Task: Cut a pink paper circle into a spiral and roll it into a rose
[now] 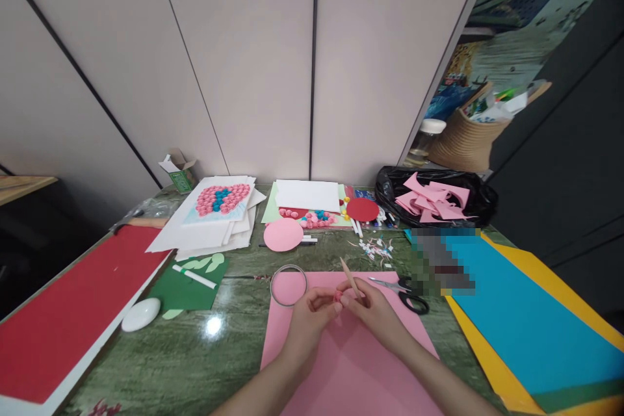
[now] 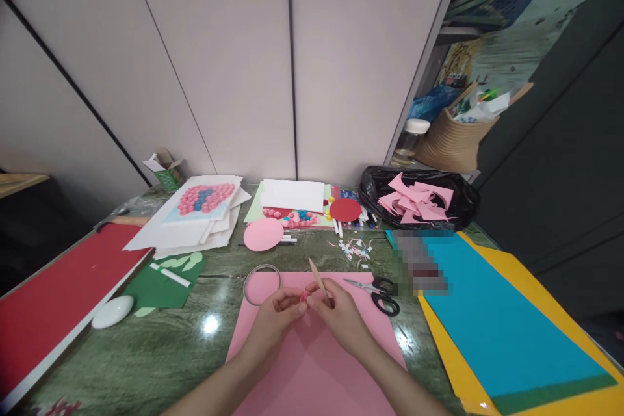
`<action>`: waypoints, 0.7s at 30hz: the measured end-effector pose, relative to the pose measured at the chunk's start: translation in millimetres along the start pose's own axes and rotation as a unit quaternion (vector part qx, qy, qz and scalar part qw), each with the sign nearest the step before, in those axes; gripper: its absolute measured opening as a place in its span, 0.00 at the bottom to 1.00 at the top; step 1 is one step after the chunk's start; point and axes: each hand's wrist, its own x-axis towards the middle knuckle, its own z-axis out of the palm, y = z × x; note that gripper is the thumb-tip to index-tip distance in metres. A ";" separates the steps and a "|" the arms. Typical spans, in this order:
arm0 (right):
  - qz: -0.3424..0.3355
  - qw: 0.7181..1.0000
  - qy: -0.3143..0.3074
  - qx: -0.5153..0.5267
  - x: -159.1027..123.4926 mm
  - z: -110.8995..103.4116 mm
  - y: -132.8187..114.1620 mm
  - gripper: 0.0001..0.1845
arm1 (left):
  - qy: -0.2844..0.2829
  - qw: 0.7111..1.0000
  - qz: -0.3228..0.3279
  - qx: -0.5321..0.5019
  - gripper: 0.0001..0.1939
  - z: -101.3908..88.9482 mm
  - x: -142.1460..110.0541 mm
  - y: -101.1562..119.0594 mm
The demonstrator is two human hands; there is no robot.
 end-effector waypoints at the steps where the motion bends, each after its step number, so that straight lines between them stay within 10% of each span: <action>1: -0.003 1.000 -0.008 0.006 0.2 -0.8 -0.6 0.14 | -0.002 1.000 0.001 -0.005 0.12 -0.6 0.4 -0.9; 21: 0.006 0.999 -0.017 -0.040 -10.6 2.8 -11.5 0.15 | 0.054 0.994 0.006 0.092 0.18 3.2 1.3 5.4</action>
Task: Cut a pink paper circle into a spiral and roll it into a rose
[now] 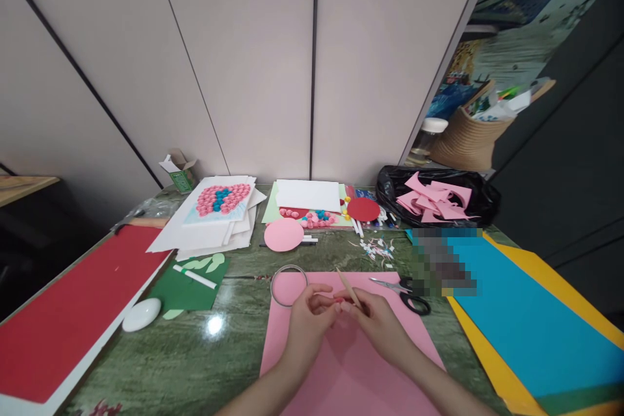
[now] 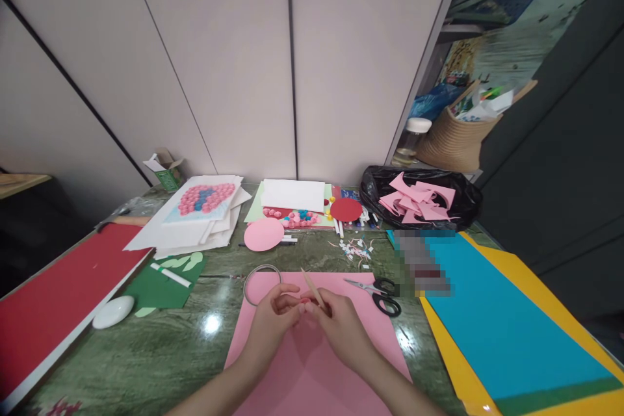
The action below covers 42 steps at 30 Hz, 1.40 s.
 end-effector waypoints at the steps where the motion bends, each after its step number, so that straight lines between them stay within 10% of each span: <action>1: -0.002 1.000 0.004 0.003 -0.8 0.7 0.0 0.15 | 0.006 1.000 0.002 0.001 0.18 0.6 -0.4 -0.1; 11: -0.027 0.996 0.012 -0.081 1.6 -10.5 -7.9 0.16 | -0.049 0.991 0.052 0.116 0.12 -5.0 13.7 11.8; 19: 0.025 0.918 0.116 -0.380 23.4 -102.7 6.5 0.16 | 0.025 0.951 0.139 0.275 0.14 -24.2 140.2 66.3; 24: 0.074 0.879 0.134 -0.453 29.1 -127.8 21.8 0.12 | 0.082 0.892 0.183 0.405 0.17 -31.7 189.3 78.1; 34: 0.161 0.830 0.103 -0.525 26.8 -137.4 32.4 0.13 | 0.098 0.708 0.171 0.678 0.17 -103.8 155.1 83.0; 42: 0.192 0.815 0.095 -0.538 24.3 -141.7 34.6 0.13 | 0.047 0.630 0.120 0.766 0.17 -109.7 175.8 103.7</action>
